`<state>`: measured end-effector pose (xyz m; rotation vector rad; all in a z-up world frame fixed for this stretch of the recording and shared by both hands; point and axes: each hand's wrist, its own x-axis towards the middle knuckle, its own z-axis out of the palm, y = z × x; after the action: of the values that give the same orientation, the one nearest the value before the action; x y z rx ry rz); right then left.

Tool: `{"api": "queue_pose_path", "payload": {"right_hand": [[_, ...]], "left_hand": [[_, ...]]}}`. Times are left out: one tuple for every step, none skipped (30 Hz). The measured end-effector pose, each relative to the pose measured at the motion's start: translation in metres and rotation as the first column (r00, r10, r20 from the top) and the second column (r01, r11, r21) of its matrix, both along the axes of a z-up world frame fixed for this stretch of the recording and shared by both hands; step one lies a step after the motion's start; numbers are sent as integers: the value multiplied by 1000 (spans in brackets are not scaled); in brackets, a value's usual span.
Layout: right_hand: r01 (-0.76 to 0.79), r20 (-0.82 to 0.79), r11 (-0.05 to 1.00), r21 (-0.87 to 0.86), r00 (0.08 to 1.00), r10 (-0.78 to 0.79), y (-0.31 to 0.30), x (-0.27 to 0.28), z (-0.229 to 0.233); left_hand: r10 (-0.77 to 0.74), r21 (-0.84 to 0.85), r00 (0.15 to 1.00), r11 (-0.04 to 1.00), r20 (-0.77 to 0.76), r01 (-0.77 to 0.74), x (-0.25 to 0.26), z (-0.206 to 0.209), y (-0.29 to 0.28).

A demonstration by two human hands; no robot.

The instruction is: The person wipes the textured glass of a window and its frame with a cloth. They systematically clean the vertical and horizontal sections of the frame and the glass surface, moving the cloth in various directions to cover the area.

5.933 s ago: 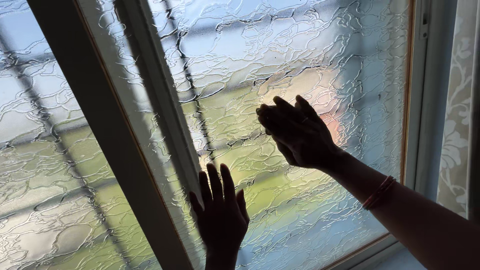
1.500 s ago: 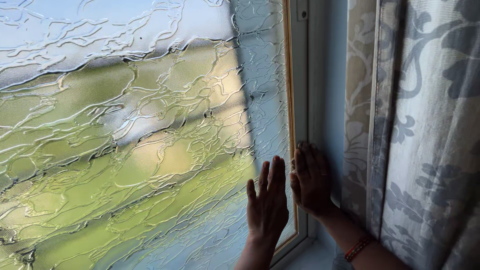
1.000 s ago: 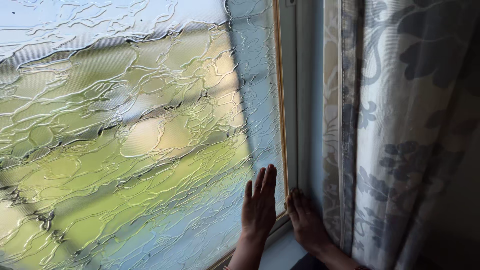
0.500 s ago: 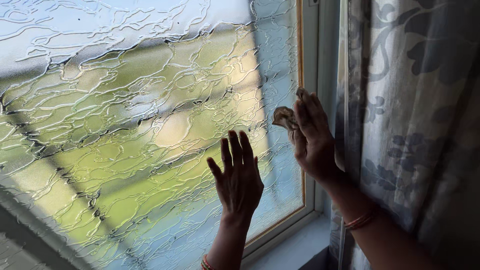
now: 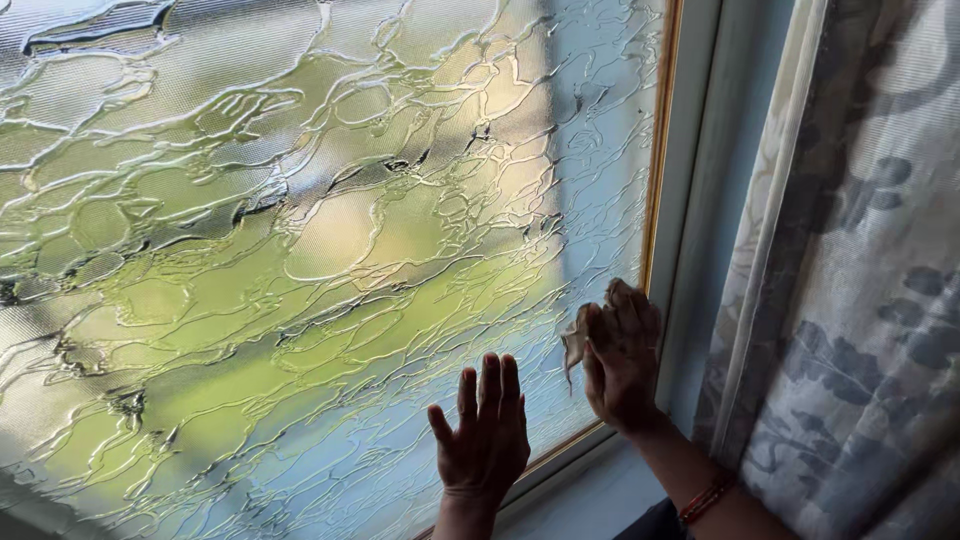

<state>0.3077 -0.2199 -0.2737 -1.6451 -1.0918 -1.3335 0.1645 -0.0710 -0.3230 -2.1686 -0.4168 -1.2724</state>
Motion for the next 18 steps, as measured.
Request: {"api": "queue_pose_path", "payload": {"right_hand": [[-11, -12, 1000, -14, 1000, 11, 0, -1, -15], [-21, -24, 999, -29, 1000, 20, -2, -2, -29], [-31, -36, 999, -44, 999, 29, -5, -5, -43], [-18, -59, 997, -74, 998, 14, -7, -9, -55], [-7, -82, 995, -104, 997, -2, -9, -13, -66], [2, -104, 991, -132, 994, -16, -11, -18, -77], [-6, -157, 985, -175, 987, -22, -14, -24, -87], [-16, -208, 976, -217, 978, -30, -18, -28, -95], [-28, -257, 966, -258, 966, -41, -21, -32, -103], [-38, -276, 965, -258, 961, -36, -23, -34, -109], [-48, -294, 965, -258, 955, -32, -26, -36, -114], [-58, -313, 965, -257, 950, -27, -28, -39, -117], [-84, -358, 970, -227, 934, -2, -33, -45, -121], [-111, -399, 975, -193, 917, 25, -36, -49, -123], [-136, -438, 978, -158, 897, 54, -39, -52, -122], [-174, -473, 979, -109, 875, 103, -42, -53, -116], [-210, -505, 976, -58, 849, 153, -46, -55, -107], [-247, -536, 969, -8, 819, 204, -47, -60, -97]], "left_hand": [[6, 4, 1000, 1000, -2, -6, 0, 1, 0], [10, 6, 1000, 1000, -3, -10, 1, 1, 0], [14, 9, 1000, 1000, -4, -14, 0, 1, -1], [13, 7, 1000, 1000, -5, -13, 1, 2, -1], [12, 5, 1000, 1000, -7, -12, 0, 2, -2], [13, 4, 1000, 1000, -8, -13, -1, 2, -2], [15, 1, 1000, 1000, -8, -15, -2, 2, -2], [16, -2, 1000, 1000, -6, -16, -2, 3, -2], [17, -4, 1000, 1000, -4, -17, -2, 3, -3], [16, -6, 1000, 1000, -4, -16, -2, 4, -3], [14, -7, 1000, 1000, -3, -14, -3, 6, -3], [13, -8, 1000, 1000, -3, -13, -5, 7, -4], [3, -22, 1000, 1000, -11, -3, -8, 8, -6], [-5, -35, 1000, 999, -17, 5, -11, 11, -8], [-14, -47, 1000, 999, -22, 13, -14, 15, -9], [-31, -52, 999, 998, -38, 29, -18, 20, -10], [-47, -56, 997, 997, -54, 44, -24, 24, -11], [-62, -64, 995, 996, -72, 58, -31, 28, -13]]}}
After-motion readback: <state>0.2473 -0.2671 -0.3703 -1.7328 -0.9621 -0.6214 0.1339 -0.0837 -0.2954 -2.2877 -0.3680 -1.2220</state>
